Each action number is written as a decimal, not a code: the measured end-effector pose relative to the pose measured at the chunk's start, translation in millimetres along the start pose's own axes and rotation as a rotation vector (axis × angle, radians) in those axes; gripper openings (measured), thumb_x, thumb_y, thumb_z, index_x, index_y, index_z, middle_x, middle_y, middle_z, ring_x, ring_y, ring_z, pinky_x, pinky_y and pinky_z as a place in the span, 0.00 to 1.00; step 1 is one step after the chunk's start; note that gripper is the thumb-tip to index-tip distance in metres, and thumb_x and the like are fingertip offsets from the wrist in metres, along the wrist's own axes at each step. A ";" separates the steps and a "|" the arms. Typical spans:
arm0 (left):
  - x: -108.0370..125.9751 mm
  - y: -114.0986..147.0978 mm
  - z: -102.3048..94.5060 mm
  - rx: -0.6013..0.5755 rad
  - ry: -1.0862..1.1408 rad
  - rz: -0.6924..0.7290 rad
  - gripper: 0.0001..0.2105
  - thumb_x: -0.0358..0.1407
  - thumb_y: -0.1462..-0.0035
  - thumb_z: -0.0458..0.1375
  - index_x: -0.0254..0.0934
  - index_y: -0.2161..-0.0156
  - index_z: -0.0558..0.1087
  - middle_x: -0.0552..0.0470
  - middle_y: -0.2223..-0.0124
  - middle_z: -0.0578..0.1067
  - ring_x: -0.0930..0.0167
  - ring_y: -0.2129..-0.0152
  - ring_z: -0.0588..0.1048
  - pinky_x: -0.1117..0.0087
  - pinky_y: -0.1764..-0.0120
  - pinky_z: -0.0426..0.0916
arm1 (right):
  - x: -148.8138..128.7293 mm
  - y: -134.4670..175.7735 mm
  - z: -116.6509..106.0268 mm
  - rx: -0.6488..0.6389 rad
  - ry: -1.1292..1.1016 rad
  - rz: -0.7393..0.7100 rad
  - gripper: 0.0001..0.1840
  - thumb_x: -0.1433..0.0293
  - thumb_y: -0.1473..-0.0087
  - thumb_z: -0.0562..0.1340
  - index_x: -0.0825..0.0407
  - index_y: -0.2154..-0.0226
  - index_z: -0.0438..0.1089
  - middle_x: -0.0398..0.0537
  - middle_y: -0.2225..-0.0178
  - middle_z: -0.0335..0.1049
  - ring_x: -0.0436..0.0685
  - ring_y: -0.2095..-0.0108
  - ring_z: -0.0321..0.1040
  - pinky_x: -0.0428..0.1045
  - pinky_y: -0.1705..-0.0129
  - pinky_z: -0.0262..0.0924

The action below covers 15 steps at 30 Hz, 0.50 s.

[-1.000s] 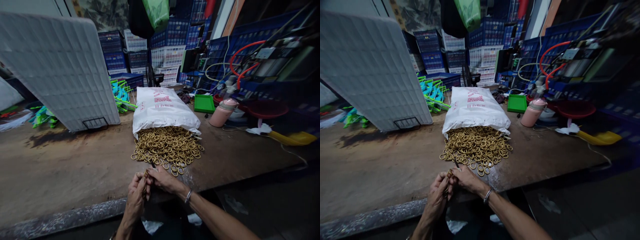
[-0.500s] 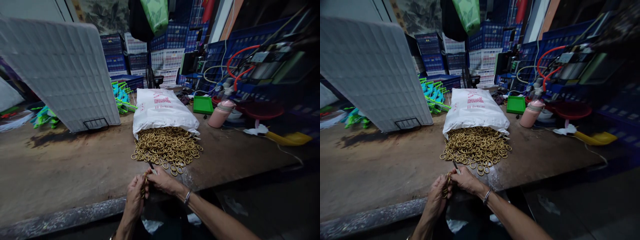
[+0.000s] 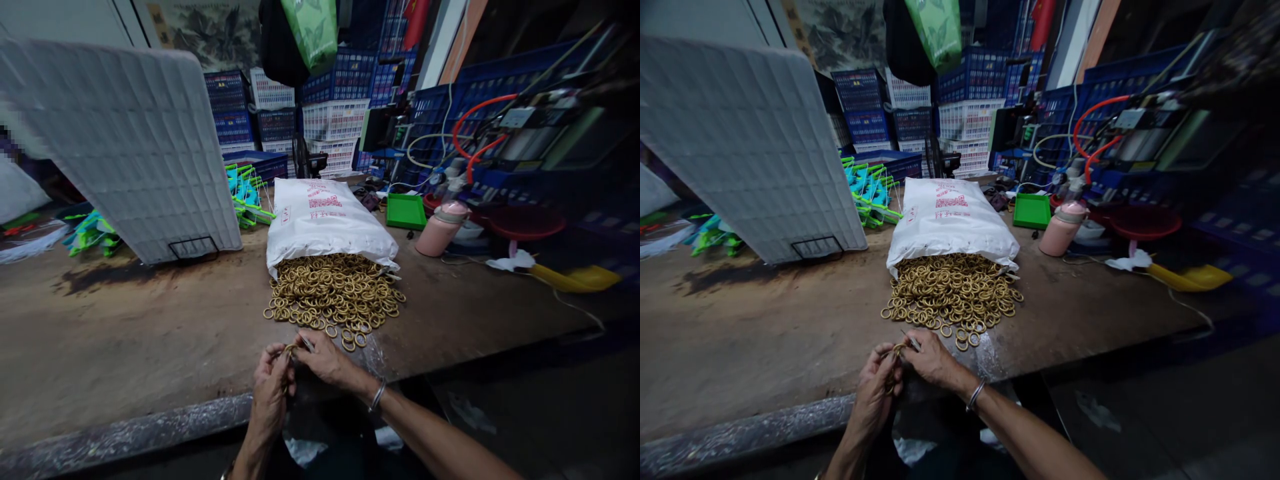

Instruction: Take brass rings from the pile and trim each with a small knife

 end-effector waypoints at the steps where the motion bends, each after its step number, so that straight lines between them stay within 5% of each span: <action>1: -0.5 -0.5 -0.8 -0.001 -0.012 0.006 0.16 0.41 0.55 0.60 0.39 0.62 0.62 0.62 0.82 0.65 0.81 0.89 0.60 0.81 0.86 0.53 | -0.6 0.3 0.1 -0.004 -0.005 0.003 0.07 0.70 0.53 0.55 0.55 0.79 0.62 0.36 0.81 0.53 0.45 0.77 0.49 0.41 0.76 0.45; 9: 4.2 -3.4 -6.0 0.091 -0.291 0.082 0.13 0.43 0.53 0.57 0.36 0.67 0.66 0.62 0.85 0.63 0.81 0.90 0.58 0.81 0.86 0.52 | 2.3 2.8 2.5 -0.071 -0.149 0.163 0.10 0.66 0.52 0.55 0.55 0.78 0.62 0.38 0.82 0.59 0.44 0.81 0.52 0.40 0.78 0.47; 15: 2.9 -0.5 2.3 -0.014 -0.305 0.045 0.11 0.44 0.51 0.55 0.37 0.68 0.65 0.62 0.84 0.62 0.81 0.90 0.57 0.82 0.86 0.52 | 4.2 -0.7 -0.5 -0.026 -0.153 0.195 0.09 0.68 0.53 0.53 0.55 0.80 0.61 0.37 0.83 0.58 0.44 0.81 0.52 0.40 0.78 0.48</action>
Point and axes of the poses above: each hand's wrist, its own y-axis away from the middle knuckle, its own z-axis out of the palm, x = y × z, the point moved 6 cm from there along -y, towards the middle knuckle
